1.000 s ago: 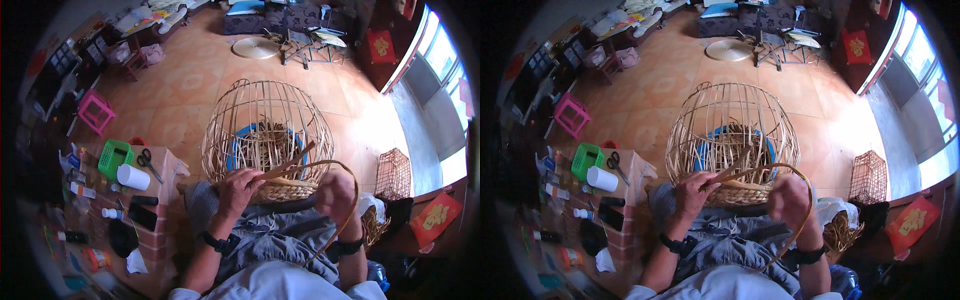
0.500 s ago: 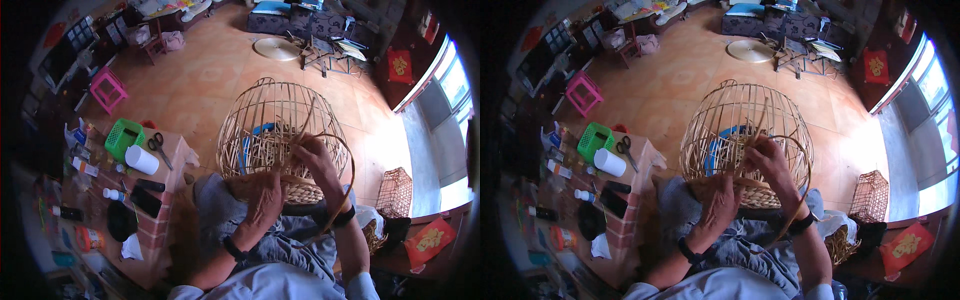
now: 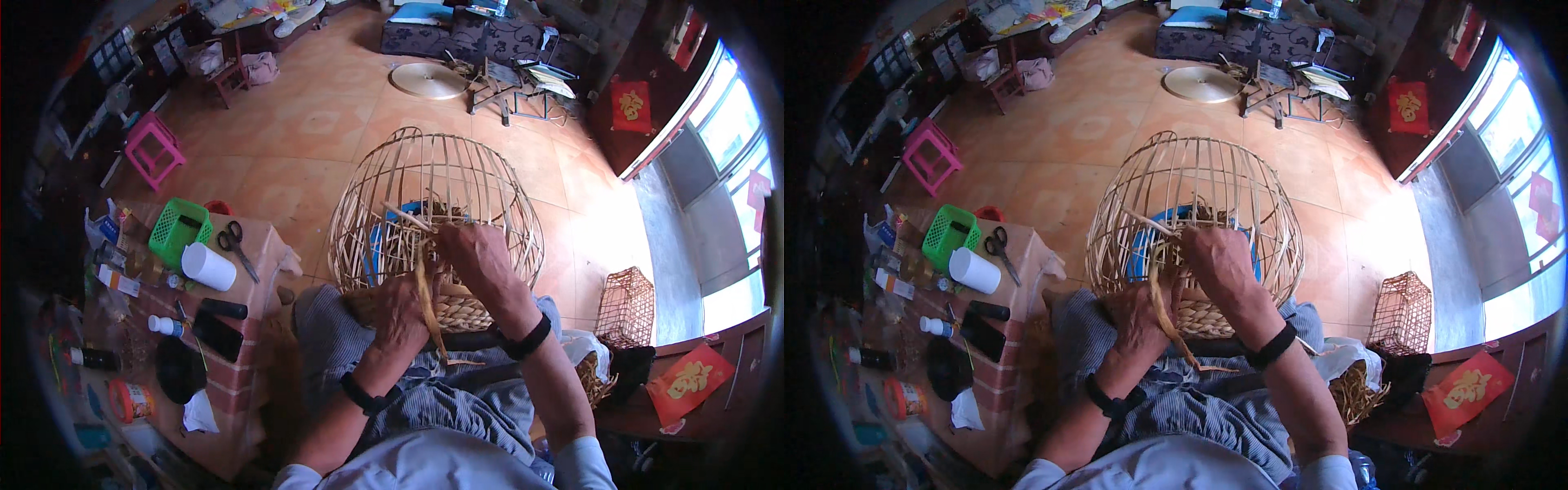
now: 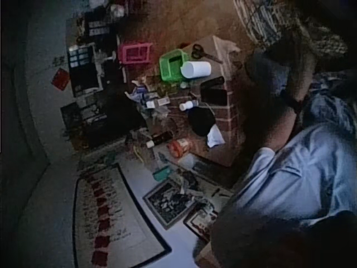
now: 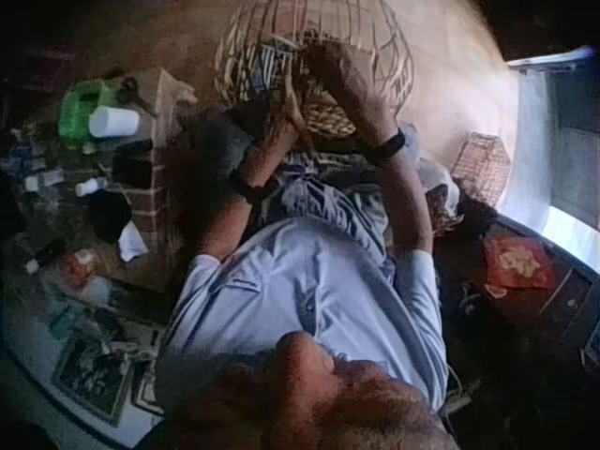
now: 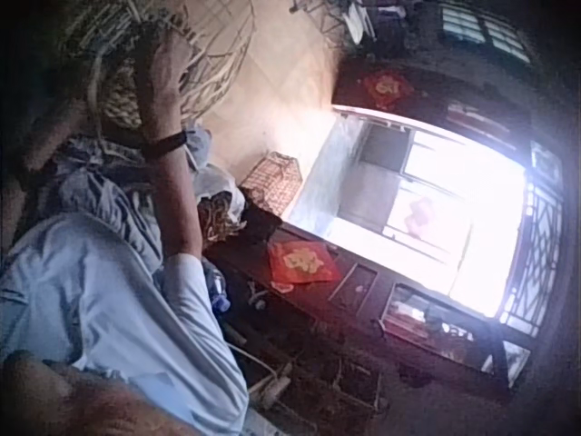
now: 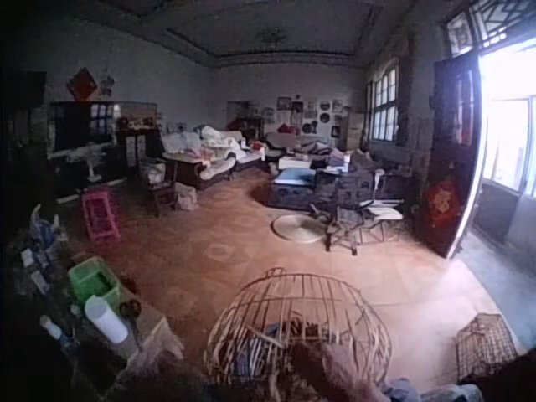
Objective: The person is weaving thin strips of bamboo or straw into the base of a larger circular bamboo cage structure.
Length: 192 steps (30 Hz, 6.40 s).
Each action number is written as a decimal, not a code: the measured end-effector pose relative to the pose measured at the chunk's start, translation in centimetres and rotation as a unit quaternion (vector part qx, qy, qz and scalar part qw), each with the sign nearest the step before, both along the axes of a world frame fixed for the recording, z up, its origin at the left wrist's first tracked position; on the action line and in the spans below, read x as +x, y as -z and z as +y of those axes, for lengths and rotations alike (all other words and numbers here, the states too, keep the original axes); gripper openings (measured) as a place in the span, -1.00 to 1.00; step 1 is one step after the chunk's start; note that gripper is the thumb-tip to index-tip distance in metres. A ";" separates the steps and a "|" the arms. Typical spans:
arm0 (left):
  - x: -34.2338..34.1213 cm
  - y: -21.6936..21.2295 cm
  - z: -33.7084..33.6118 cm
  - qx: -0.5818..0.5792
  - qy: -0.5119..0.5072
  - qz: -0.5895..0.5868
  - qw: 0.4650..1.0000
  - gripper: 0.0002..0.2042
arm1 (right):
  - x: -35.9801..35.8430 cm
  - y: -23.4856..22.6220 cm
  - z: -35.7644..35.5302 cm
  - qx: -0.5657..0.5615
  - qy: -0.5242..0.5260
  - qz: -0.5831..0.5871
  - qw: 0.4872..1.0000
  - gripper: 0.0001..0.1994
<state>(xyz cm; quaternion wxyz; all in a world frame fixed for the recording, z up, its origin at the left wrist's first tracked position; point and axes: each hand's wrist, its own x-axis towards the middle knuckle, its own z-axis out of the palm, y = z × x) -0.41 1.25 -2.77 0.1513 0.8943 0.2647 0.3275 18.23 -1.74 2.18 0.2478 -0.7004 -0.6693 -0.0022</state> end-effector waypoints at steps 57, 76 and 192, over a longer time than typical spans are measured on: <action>0.0 -1.2 0.6 -0.156 -0.020 0.042 0.987 -0.72 | -2.4 1.3 -2.5 0.076 0.137 0.206 0.966 -0.73; 0.6 -3.2 1.0 -0.177 -0.022 0.057 0.982 -0.72 | -3.7 5.8 -10.7 0.124 0.166 0.612 0.763 -0.67; -2.3 -0.3 5.0 -0.182 0.069 0.096 0.976 -0.77 | 13.6 33.3 -41.0 -0.050 0.571 0.075 0.816 -0.82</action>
